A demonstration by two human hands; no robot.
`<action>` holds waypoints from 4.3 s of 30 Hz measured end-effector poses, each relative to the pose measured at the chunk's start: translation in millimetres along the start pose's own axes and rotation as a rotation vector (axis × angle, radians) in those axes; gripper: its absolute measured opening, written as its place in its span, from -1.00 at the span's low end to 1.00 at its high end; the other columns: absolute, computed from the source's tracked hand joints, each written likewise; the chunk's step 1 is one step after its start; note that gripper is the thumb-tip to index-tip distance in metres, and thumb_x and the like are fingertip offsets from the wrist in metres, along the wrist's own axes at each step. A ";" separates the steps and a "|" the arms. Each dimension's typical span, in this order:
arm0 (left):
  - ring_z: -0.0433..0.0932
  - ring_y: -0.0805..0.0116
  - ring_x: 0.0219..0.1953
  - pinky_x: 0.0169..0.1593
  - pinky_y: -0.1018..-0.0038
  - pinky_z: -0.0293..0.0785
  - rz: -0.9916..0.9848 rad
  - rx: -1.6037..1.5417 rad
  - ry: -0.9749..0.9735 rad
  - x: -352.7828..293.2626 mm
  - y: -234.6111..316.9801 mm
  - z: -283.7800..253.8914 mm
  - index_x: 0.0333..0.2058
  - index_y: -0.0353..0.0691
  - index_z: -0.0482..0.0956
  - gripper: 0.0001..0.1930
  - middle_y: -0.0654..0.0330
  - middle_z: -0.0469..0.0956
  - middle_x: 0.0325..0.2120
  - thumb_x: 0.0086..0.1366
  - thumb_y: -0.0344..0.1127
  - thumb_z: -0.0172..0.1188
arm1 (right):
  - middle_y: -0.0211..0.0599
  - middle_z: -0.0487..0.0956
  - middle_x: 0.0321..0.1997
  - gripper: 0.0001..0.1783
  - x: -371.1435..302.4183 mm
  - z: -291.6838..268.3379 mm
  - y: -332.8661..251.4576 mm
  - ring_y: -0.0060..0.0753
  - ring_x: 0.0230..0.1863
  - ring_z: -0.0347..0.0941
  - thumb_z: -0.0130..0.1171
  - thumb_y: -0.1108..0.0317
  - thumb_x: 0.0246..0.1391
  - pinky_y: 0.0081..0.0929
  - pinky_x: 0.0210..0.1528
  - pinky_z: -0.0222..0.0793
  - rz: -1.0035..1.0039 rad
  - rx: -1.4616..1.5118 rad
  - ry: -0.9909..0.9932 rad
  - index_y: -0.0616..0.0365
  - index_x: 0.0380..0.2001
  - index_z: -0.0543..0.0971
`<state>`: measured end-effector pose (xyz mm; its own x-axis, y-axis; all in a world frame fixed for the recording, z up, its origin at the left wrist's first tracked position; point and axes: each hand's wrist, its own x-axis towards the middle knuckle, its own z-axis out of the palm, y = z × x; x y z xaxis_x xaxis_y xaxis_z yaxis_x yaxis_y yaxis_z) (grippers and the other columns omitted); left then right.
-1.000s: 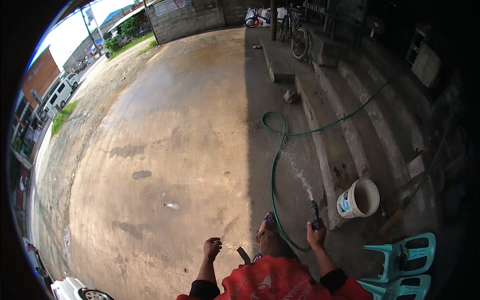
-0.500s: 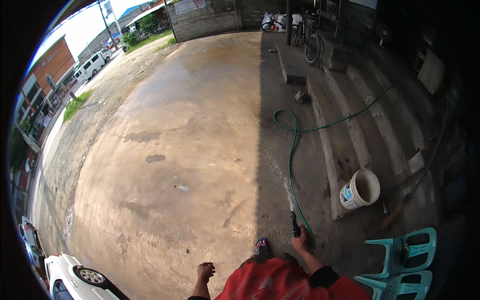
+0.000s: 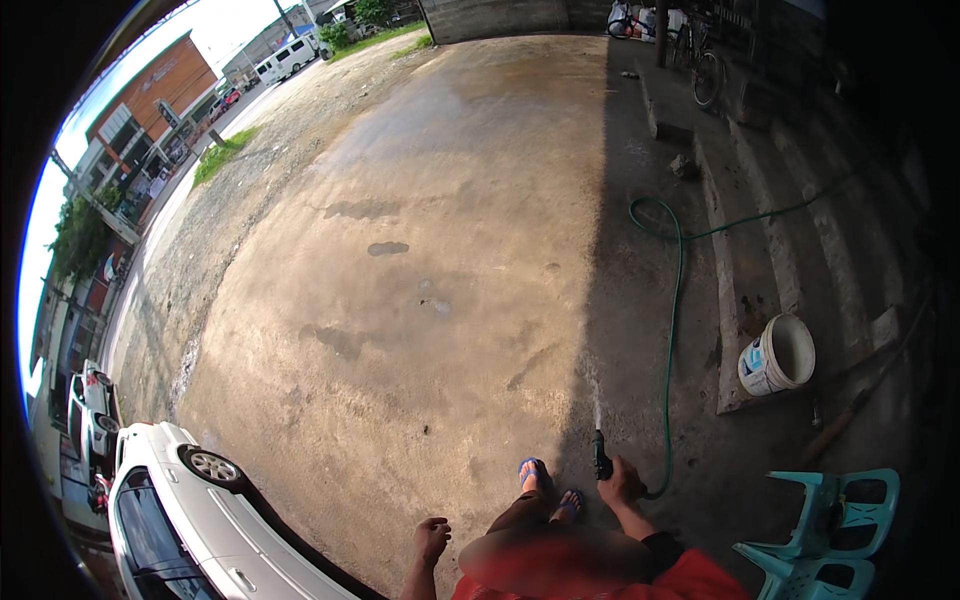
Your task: The person sweeps a concrete patio with a broom, collecting debris into a pile. They then pick up the debris and discard it. Finally, they use a garden hose to spray water across the patio surface to rinse it clean.
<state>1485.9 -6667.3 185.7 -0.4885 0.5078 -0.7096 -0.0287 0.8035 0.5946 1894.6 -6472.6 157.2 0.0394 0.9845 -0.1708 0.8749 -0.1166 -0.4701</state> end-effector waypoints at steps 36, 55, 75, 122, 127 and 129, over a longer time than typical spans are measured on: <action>0.59 0.44 -0.26 -0.12 0.50 0.50 0.375 -0.173 -0.393 450.6 -165.8 96.0 -0.05 -0.38 0.58 -0.72 0.20 0.64 -0.28 0.33 -0.33 0.21 | -0.22 0.46 -0.52 -0.73 79.0 514.2 -176.2 -0.02 -0.43 0.46 0.36 0.29 -0.17 -0.14 -0.38 0.35 -0.393 0.114 0.529 0.08 -0.55 0.43; 0.54 0.51 -0.29 -0.21 0.53 0.48 0.759 -0.511 -0.457 525.6 -149.1 61.2 -0.11 -0.31 0.53 -0.82 0.26 0.59 -0.26 0.37 -0.38 0.19 | -0.22 0.52 -0.43 -0.67 81.2 596.4 -227.2 -0.03 -0.32 0.50 0.40 0.19 -0.16 -0.13 -0.24 0.39 -0.713 0.115 0.414 0.08 -0.49 0.44; 0.55 -0.14 0.00 0.06 0.09 0.48 0.898 0.813 -0.588 541.8 -211.9 68.9 0.03 -0.27 0.50 -0.63 -0.14 0.60 -0.14 0.29 -0.23 0.12 | -0.22 0.43 -0.43 -0.70 93.5 633.2 -268.3 -0.01 -0.32 0.44 0.31 0.28 -0.19 -0.15 -0.27 0.31 -0.972 0.176 0.298 0.07 -0.46 0.37; 0.62 0.23 -0.11 0.01 0.30 0.51 0.586 -0.960 -0.431 572.8 -134.6 -36.6 0.00 -0.33 0.52 -0.54 0.04 0.64 -0.12 0.49 0.01 -0.01 | -0.23 0.43 -0.48 -0.85 84.6 681.9 -290.7 -0.09 -0.38 0.44 0.14 0.34 0.03 -0.20 -0.30 0.30 -0.942 0.229 0.286 0.10 -0.49 0.39; 0.63 0.23 -0.26 -0.13 0.33 0.55 0.526 -0.906 -0.264 575.4 -130.7 -43.9 -0.16 -0.33 0.58 -0.65 0.11 0.63 -0.29 0.44 -0.09 0.11 | -0.21 0.42 -0.49 -0.87 80.5 686.0 -286.9 -0.07 -0.39 0.44 0.10 0.37 0.04 -0.20 -0.31 0.29 -0.961 0.206 0.262 0.11 -0.50 0.39; 0.61 0.26 -0.34 -0.21 0.36 0.54 0.470 -0.913 -0.242 579.7 -128.9 -43.3 -0.27 -0.30 0.59 -0.70 0.17 0.58 -0.39 0.39 -0.12 0.19 | -0.21 0.42 -0.49 -0.87 79.1 687.9 -284.3 -0.07 -0.39 0.44 0.09 0.38 0.05 -0.20 -0.30 0.30 -0.961 0.190 0.283 0.11 -0.51 0.38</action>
<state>1168.7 -6489.9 -286.0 -0.4366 0.8366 -0.3307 -0.5768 0.0218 0.8166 1316.9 -6451.7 -318.2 -0.5056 0.6643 0.5506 0.5061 0.7452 -0.4343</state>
